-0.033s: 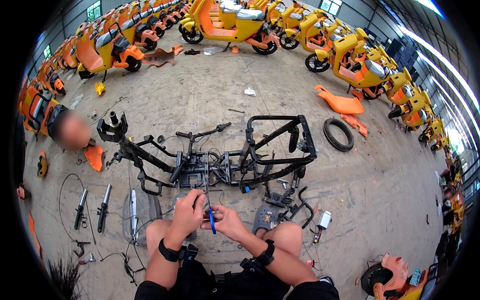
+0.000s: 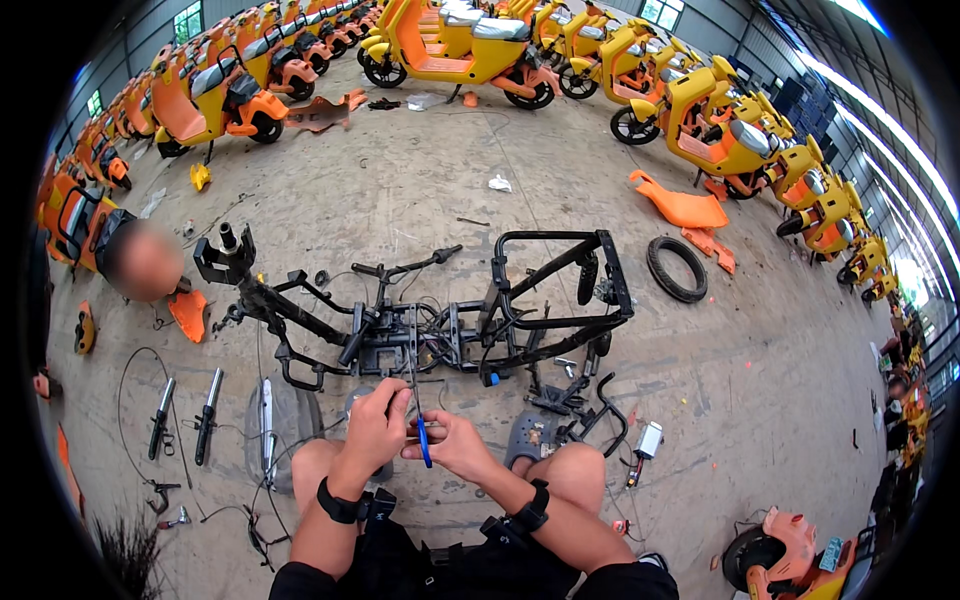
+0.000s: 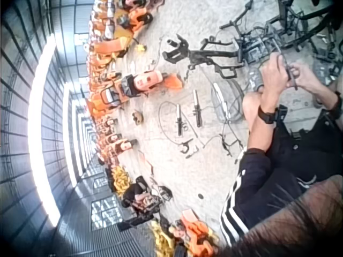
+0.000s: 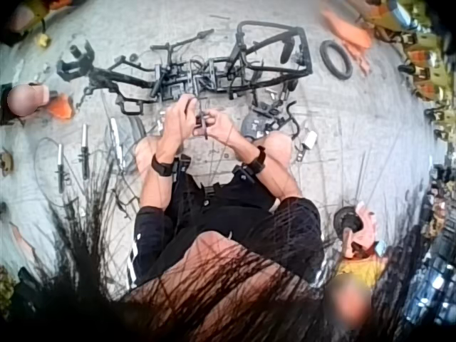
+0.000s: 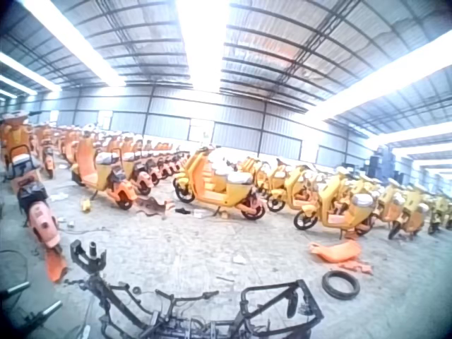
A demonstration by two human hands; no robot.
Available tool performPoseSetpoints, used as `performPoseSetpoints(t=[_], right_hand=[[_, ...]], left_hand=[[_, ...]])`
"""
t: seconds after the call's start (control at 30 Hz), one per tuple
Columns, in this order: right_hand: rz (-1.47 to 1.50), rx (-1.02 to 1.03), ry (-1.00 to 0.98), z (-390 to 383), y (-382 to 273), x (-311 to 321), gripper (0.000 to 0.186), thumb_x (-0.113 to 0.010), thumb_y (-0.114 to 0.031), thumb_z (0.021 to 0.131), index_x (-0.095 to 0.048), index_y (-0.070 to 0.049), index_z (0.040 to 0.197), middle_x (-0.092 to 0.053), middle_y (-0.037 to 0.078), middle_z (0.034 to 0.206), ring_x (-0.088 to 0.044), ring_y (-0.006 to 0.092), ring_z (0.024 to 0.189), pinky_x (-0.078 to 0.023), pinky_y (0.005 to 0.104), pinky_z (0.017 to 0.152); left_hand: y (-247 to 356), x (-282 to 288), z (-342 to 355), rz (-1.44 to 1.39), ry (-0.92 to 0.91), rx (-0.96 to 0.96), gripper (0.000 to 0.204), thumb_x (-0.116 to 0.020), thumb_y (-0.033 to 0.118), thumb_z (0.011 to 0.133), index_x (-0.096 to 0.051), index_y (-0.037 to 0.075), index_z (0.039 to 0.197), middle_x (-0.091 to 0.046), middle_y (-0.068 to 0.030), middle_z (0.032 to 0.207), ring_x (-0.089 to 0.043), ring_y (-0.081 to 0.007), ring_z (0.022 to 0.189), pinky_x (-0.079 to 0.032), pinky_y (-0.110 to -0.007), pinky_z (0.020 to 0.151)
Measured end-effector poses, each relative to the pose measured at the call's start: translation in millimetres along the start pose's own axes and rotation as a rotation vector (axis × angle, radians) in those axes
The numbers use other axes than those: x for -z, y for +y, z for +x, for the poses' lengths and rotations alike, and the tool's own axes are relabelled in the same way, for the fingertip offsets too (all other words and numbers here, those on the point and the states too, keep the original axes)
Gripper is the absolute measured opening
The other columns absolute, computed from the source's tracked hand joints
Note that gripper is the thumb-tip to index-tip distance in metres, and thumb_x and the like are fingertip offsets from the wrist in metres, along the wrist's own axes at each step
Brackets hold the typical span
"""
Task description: The person manipulates thin black wires on a motorcycle frame by hand, then uses scissors to trim the insulation and twists the exposed wire strands together.
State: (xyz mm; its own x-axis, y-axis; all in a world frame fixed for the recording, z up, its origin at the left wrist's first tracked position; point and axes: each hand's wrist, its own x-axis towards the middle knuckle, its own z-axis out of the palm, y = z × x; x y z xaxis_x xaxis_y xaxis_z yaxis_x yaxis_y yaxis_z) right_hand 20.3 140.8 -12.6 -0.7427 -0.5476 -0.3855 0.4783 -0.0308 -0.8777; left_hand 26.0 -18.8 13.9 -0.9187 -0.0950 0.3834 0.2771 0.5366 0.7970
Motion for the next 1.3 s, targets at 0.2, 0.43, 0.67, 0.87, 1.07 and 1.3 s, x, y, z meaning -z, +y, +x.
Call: performPoseSetpoints(t=[0.2, 0.43, 0.67, 0.87, 1.07, 1.3], right_hand=[[0.003, 0.033, 0.016, 4, 11, 3, 0.067, -0.087, -0.013, 0.072, -0.049, 0.007, 0.123, -0.066, 0.014, 0.112, -0.063, 0.0182, 0.105, -0.053, 0.03, 0.085], [-0.249, 0.243, 0.048, 13, 25, 11, 0.074, -0.092, -0.035, 0.065, -0.054, 0.001, 0.118, -0.061, 0.008, 0.104, -0.058, 0.0156, 0.1, -0.047, 0.0298, 0.086], [-0.291, 0.255, 0.047, 1, 1, 6, 0.055, -0.086, -0.03, 0.073, -0.06, -0.003, 0.114, -0.058, 0.0, 0.083, -0.052, 0.0097, 0.079, -0.045, 0.026, 0.073], [-0.342, 0.262, 0.059, -4, -8, 10, 0.05, -0.083, -0.028, 0.077, -0.064, -0.003, 0.116, -0.056, -0.003, 0.075, -0.05, 0.0077, 0.073, -0.043, 0.0251, 0.07], [-0.366, 0.234, 0.08, -7, -15, 11, 0.053, -0.083, -0.027, 0.077, -0.064, -0.003, 0.12, -0.056, -0.003, 0.073, -0.049, 0.0068, 0.071, -0.043, 0.0235, 0.066], [-0.408, 0.243, 0.164, -9, -10, 13, 0.046, -0.082, -0.025, 0.078, -0.068, 0.0, 0.113, -0.059, -0.003, 0.068, -0.049, 0.0025, 0.061, -0.039, 0.0197, 0.055]], left_hand=[[-2, 0, -1, -0.03, 0.007, -0.005, 0.007, -0.059, 0.008, 0.093, -0.061, 0.002, 0.094, -0.062, -0.0196, 0.07, -0.062, -0.0359, 0.059, -0.045, -0.039, 0.052], [1, 2, -1, -0.1, -0.054, 0.081, 0.01, -0.057, 0.011, 0.095, -0.061, 0.002, 0.096, -0.062, -0.0179, 0.07, -0.063, -0.0324, 0.06, -0.045, -0.039, 0.052], [-16, 1, -3, -0.528, -0.116, 0.283, 0.016, -0.054, 0.013, 0.098, -0.059, -0.002, 0.102, -0.058, -0.0043, 0.07, -0.049, -0.0098, 0.062, -0.043, -0.027, 0.056], [-8, 0, -4, -0.466, -0.11, 0.267, 0.018, -0.053, 0.016, 0.099, -0.058, -0.001, 0.1, -0.055, -0.0027, 0.068, -0.045, -0.0063, 0.061, -0.038, -0.025, 0.055], [-6, 1, -3, -0.328, -0.192, 0.204, 0.018, -0.054, 0.017, 0.099, -0.058, 0.0, 0.097, -0.053, -0.0061, 0.063, -0.045, -0.011, 0.056, -0.037, -0.029, 0.052], [6, 7, 3, -0.209, -0.165, 0.145, 0.014, -0.055, 0.012, 0.096, -0.059, -0.001, 0.094, -0.062, -0.018, 0.07, -0.058, -0.0282, 0.056, -0.043, -0.037, 0.053]])
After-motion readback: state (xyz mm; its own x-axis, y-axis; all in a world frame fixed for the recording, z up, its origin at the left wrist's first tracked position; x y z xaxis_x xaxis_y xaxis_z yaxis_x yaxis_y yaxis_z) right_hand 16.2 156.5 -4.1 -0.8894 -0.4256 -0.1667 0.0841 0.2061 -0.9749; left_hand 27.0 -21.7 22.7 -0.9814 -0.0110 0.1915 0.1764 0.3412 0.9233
